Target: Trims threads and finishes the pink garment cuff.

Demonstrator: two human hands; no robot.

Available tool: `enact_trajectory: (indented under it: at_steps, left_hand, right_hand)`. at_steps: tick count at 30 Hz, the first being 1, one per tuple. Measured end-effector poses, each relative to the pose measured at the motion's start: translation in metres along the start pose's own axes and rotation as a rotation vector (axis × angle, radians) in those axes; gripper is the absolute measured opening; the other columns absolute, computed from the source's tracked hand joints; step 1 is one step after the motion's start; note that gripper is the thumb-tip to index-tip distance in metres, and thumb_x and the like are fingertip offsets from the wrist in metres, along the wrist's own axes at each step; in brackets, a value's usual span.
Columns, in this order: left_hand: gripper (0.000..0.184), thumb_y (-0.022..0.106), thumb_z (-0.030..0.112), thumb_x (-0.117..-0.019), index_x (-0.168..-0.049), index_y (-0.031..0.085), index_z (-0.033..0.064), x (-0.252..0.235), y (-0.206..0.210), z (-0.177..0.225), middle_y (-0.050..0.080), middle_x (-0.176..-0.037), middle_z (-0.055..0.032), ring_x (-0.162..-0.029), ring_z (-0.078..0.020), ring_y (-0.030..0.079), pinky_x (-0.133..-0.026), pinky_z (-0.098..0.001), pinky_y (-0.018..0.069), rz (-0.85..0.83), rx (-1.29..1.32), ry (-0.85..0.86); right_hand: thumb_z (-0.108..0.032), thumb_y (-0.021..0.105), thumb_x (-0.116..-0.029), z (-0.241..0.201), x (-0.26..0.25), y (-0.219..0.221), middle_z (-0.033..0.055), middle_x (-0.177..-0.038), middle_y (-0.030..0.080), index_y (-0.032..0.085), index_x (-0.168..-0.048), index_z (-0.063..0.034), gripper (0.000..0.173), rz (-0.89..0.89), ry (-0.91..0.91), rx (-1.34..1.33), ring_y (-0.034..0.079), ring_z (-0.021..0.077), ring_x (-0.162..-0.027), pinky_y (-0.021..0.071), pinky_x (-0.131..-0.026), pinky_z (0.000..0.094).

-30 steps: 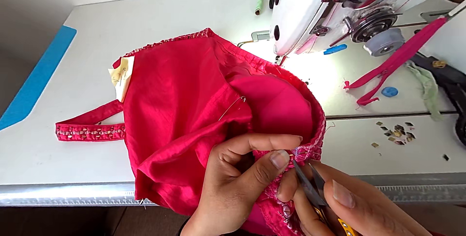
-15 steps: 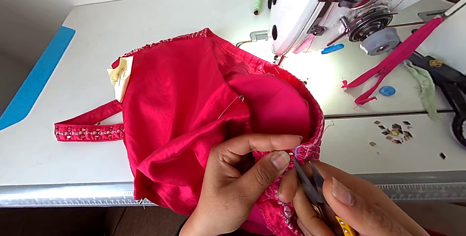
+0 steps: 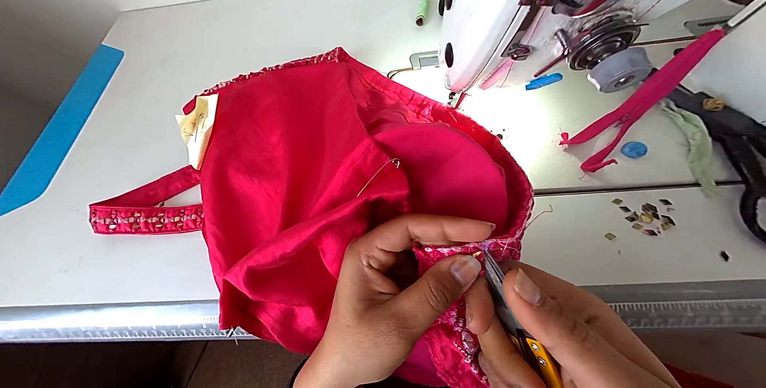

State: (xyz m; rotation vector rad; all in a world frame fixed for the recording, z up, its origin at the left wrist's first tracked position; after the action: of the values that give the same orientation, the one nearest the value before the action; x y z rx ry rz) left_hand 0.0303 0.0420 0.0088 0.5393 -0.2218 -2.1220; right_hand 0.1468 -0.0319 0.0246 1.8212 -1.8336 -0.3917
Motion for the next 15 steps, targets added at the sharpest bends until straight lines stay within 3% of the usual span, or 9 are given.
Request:
enact_trajectory:
  at_steps: [2,6,9,15]
  left_hand:
    - [0.022,0.065,0.004,-0.0979,-0.119,0.071,0.0059,0.0002,-0.0002,0.0002,0.074,-0.097,-0.0029,-0.082,-0.0020,0.069,-0.075,-0.0181,0.0580,0.006,-0.022,0.002]
    - [0.024,0.064,0.007,-0.0986,-0.122,0.067,0.0084,0.0013,-0.0018,-0.0018,0.070,-0.093,-0.0009,-0.080,-0.0013,0.067,-0.074,-0.0169,0.0568,0.045,-0.011,-0.019]
    - [0.016,0.061,0.011,-0.1022,-0.113,0.072,0.0074,0.0010,-0.0028,-0.0019,0.071,-0.092,-0.0027,-0.074,0.0000,0.064,-0.069,-0.0159,0.0553,0.026,0.046,-0.006]
    - [0.017,0.060,0.010,-0.1023,-0.113,0.073,0.0055,0.0010,-0.0027,-0.0010,0.072,-0.089,-0.0026,-0.070,0.0013,0.063,-0.067,-0.0148,0.0548,0.025,0.072,-0.015]
  right_hand:
    - [-0.019,0.033,-0.1127,0.0003,-0.0003,-0.0005,-0.0128,-0.060,0.047,0.064,-0.097,-0.0114,0.036,0.018,0.009,0.012,0.043,-0.0056,-0.045,0.0364,-0.037,0.0117]
    - [-0.026,0.036,-0.1128,0.0028,-0.0005,-0.0019,-0.0133,-0.063,0.048,0.064,-0.100,-0.0128,0.033,-0.057,-0.018,-0.006,0.044,-0.0067,-0.047,0.0370,-0.039,0.0107]
    - [-0.038,0.038,-0.1115,0.0047,-0.0003,-0.0021,-0.0120,-0.067,0.048,0.062,-0.110,-0.0111,0.036,-0.166,-0.035,-0.017,0.044,-0.0054,-0.051,0.0370,-0.042,0.0115]
    - [-0.033,0.036,-0.1122,0.0038,-0.0007,-0.0010,-0.0130,-0.067,0.048,0.062,-0.111,-0.0112,0.034,-0.173,-0.001,0.020,0.042,-0.0063,-0.050,0.0345,-0.042,0.0107]
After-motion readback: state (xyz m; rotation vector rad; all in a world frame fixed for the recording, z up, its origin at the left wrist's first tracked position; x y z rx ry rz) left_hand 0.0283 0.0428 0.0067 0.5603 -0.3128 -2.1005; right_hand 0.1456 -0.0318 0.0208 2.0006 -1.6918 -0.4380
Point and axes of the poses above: each hand's wrist, its own x-axis away from the middle knuckle, its own y-axis out of the palm, z = x × y, the point moved 5 cm from there along -x, towards the middle knuckle
